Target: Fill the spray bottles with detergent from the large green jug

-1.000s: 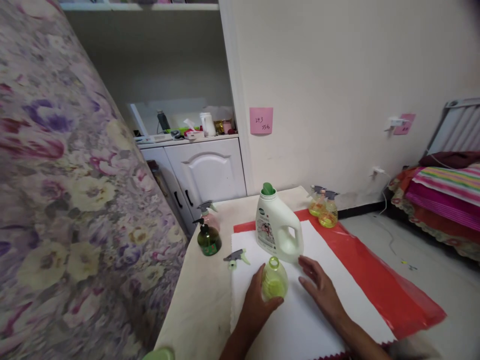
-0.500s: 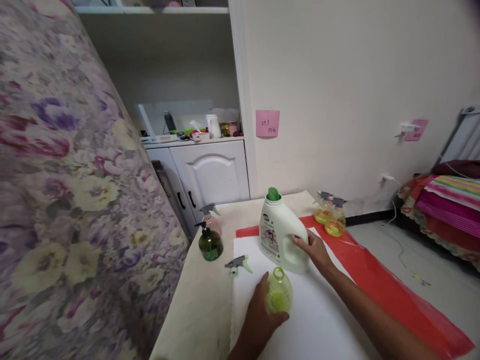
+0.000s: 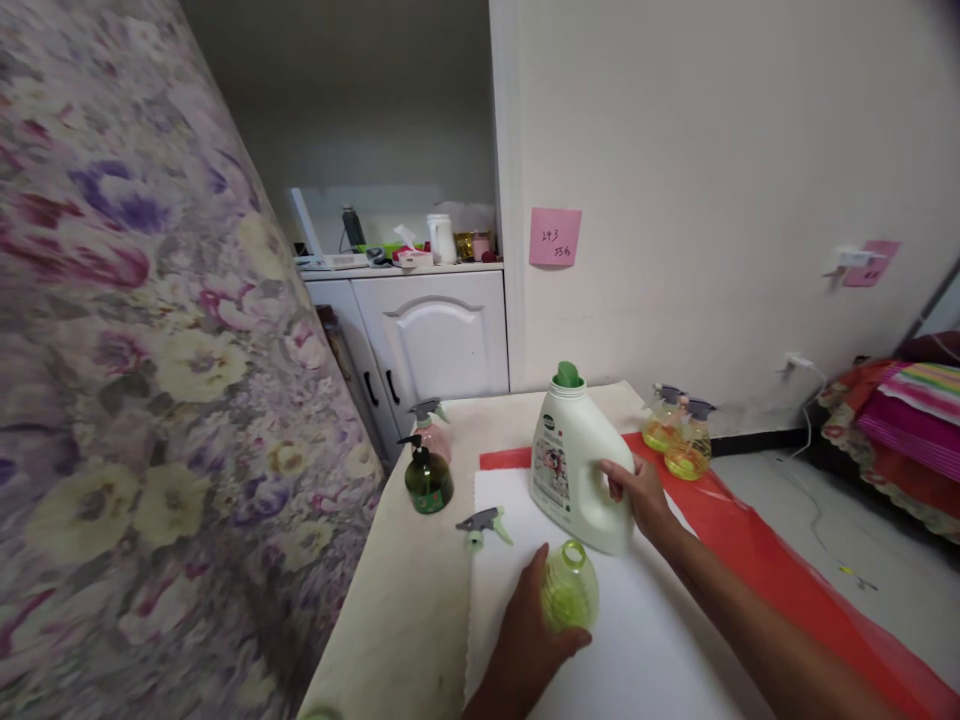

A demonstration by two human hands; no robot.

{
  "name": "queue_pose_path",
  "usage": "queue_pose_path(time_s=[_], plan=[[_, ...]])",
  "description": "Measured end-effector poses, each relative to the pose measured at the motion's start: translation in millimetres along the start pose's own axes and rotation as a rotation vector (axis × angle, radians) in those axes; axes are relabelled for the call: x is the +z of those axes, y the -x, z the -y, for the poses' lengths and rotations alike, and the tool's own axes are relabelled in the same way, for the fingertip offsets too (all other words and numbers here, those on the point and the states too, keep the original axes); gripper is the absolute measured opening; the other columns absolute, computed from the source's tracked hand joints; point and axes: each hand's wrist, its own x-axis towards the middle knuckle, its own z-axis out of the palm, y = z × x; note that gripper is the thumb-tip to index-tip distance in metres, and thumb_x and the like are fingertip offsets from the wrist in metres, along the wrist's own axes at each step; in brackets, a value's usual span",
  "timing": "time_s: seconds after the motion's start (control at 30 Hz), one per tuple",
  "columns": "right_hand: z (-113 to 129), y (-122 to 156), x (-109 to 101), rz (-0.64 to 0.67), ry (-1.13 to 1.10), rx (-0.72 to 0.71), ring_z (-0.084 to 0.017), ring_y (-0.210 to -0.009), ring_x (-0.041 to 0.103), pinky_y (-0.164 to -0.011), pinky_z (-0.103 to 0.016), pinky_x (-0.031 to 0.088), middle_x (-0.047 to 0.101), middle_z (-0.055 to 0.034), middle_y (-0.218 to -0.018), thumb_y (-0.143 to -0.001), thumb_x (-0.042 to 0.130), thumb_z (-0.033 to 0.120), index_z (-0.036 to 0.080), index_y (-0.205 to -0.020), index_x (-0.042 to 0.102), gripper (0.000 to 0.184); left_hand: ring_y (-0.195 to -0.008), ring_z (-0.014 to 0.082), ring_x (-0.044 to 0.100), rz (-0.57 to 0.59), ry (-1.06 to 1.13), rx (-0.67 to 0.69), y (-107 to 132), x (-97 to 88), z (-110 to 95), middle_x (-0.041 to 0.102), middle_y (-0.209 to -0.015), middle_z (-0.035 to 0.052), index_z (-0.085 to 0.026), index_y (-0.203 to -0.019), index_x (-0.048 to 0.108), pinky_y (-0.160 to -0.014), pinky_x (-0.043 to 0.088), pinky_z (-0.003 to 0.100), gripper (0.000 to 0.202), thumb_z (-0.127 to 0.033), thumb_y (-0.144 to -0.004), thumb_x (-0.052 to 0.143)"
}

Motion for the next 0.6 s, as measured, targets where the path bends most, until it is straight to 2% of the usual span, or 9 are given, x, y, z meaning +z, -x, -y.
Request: queue_pose_path(time_s=[0.13,0.37,0.47,0.6], plan=[[19.8,8.5,-17.1,-0.036,0.015,-0.017,-0.011,-0.041,0.041,-0.046,-0.025,0.032,0.048,0.0049,-0.040,-0.073,0.071,0.047,0.021,-0.051,0.048,0.042,-0.137,0.0309,0.034,0.006,-0.019,0.036,0.2,-0.7,0.0,0.040,-0.149,0.0121,-0.017,-0.144,0.033,-0.114,0.025,0.039,0.102,-0.015,-0.052,0.077],[59.6,51.1,-79.3,-0.083,0.107,-0.020,-0.011,-0.042,0.040,-0.046,-0.025,0.032,0.049,0.0044,-0.041,-0.071,0.074,0.046,0.020,-0.051,0.049,0.041,-0.135,0.0319,0.036,0.003,-0.025,0.095,0.2,-2.4,-0.8,0.041,-0.148,0.0112,-0.021,-0.145,0.034,-0.113,0.027,0.039,0.101,-0.016,-0.053,0.076],[67.0,74.4,-102.5,-0.112,0.137,-0.005,-0.011,-0.041,0.040,-0.044,-0.025,0.031,0.048,0.0045,-0.041,-0.070,0.074,0.047,0.020,-0.052,0.050,0.041,-0.136,0.0320,0.035,0.008,-0.034,0.125,2.5,-3.8,-2.7,0.039,-0.149,0.0119,-0.020,-0.145,0.032,-0.114,0.026,0.039,0.102,-0.018,-0.054,0.077],[62.2,103.9,-122.6,-0.165,0.163,0.039,-0.011,-0.042,0.040,-0.044,-0.025,0.031,0.048,0.0041,-0.042,-0.069,0.073,0.050,0.020,-0.055,0.051,0.040,-0.136,0.0305,0.034,-0.007,-0.038,0.162,7.2,-6.6,-7.6,0.039,-0.149,0.0137,-0.017,-0.145,0.030,-0.113,0.025,0.039,0.103,-0.018,-0.054,0.078]])
